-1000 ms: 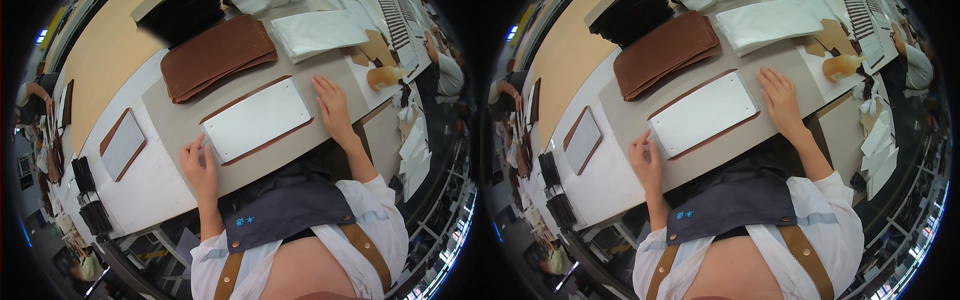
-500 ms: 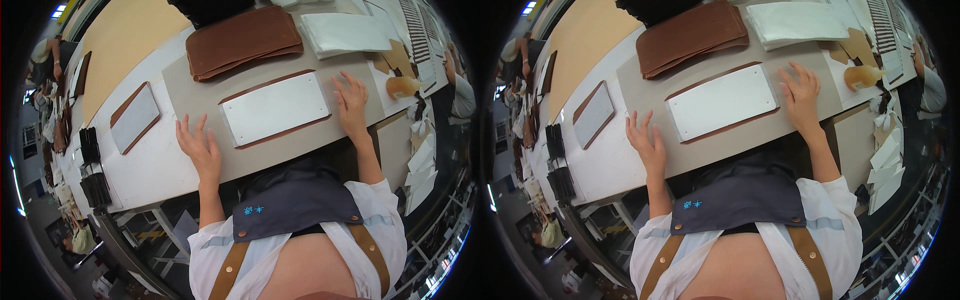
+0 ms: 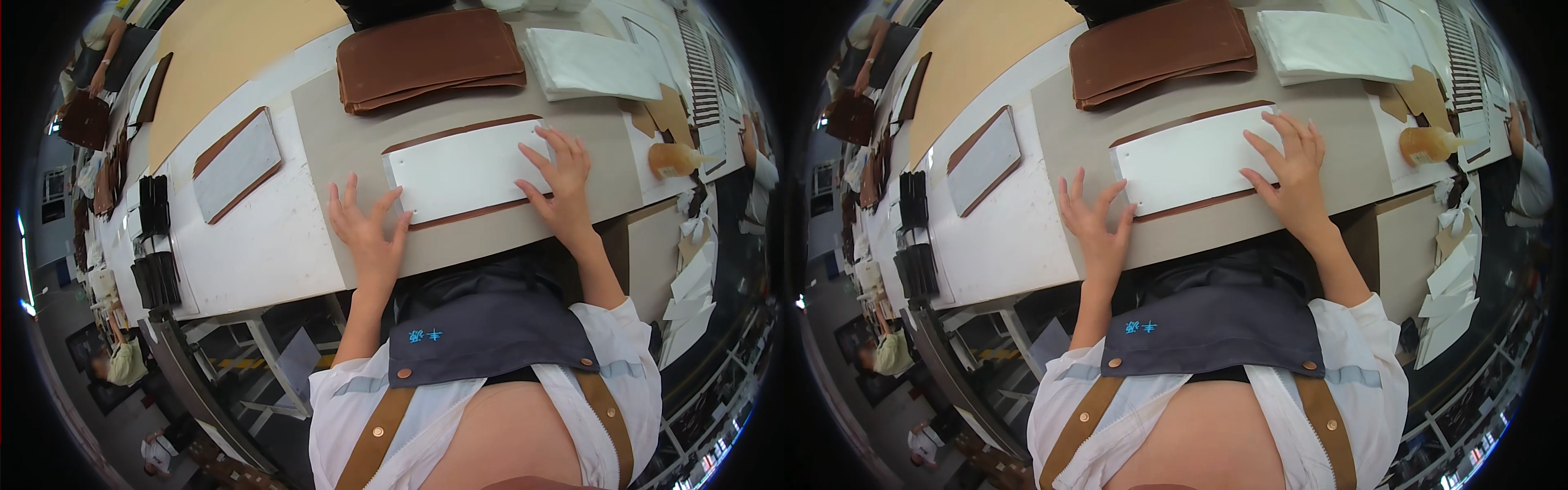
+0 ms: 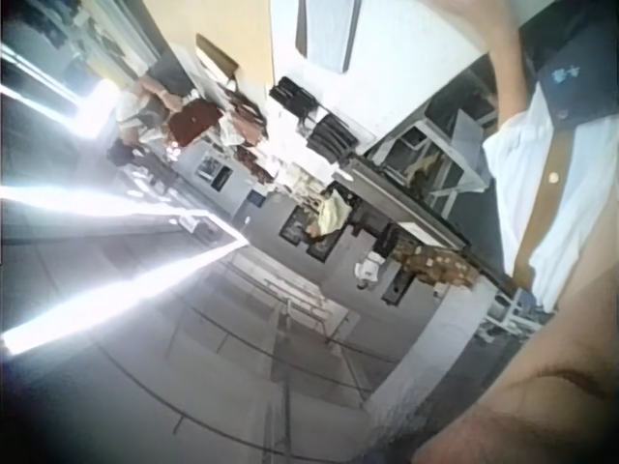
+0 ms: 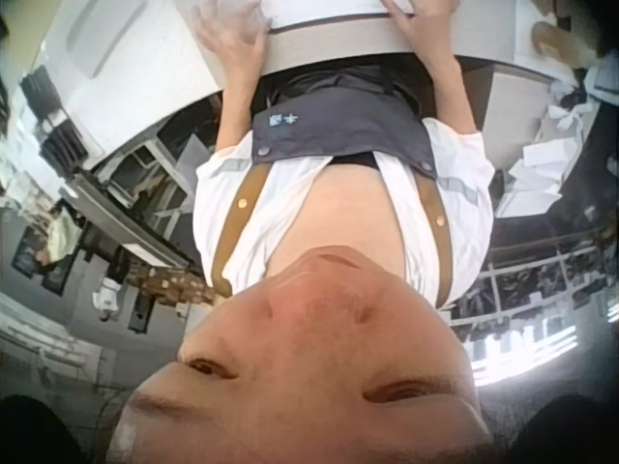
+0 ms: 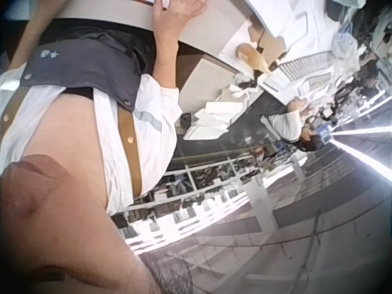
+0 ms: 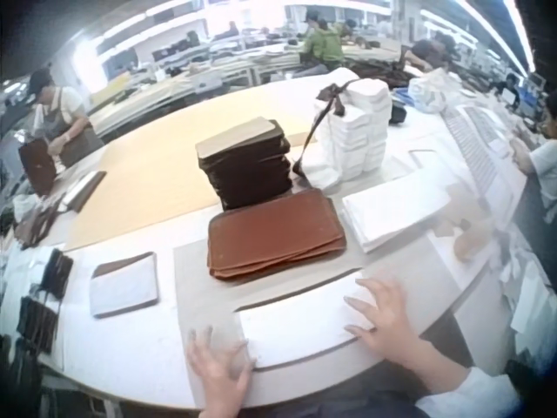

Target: The person applies glue from a bottle onto white rectangular sheets and presses them onto brown rectangular sheets. The person repeats this process for multiple units, stacking the finished laminated pieces on the table.

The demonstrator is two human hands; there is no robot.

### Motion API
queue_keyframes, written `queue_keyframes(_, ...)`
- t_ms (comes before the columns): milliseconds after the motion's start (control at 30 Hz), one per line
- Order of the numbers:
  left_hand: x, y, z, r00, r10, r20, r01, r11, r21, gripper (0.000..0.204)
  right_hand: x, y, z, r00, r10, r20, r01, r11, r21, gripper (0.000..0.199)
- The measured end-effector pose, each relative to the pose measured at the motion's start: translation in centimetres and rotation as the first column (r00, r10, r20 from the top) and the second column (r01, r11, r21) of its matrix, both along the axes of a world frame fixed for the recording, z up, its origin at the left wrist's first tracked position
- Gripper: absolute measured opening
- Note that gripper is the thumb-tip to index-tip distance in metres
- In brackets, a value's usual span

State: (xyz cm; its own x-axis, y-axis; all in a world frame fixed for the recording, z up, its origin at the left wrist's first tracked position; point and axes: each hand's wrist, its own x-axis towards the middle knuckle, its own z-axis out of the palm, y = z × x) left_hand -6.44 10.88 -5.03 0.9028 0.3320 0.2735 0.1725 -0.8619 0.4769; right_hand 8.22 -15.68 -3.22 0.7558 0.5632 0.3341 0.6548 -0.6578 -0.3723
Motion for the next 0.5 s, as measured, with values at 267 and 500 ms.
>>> queue_keyframes(267, -1.1, -0.1, -0.7, 1.000, 0.006, 0.017, -0.006, 1.000, -0.004, 0.031, -2.0, 2.0, 0.5, 0.975, 0.216, -0.052, -0.214, 0.976, 0.037, 0.051)
queue_keyframes(500, -1.3, 0.0, -1.4, 0.999, 0.030, 0.017, -0.030, 1.000, -0.009, 0.025, -2.9, 3.6, -0.9, 0.957, 0.288, 0.008, -0.288, 0.956, 0.058, 0.043)
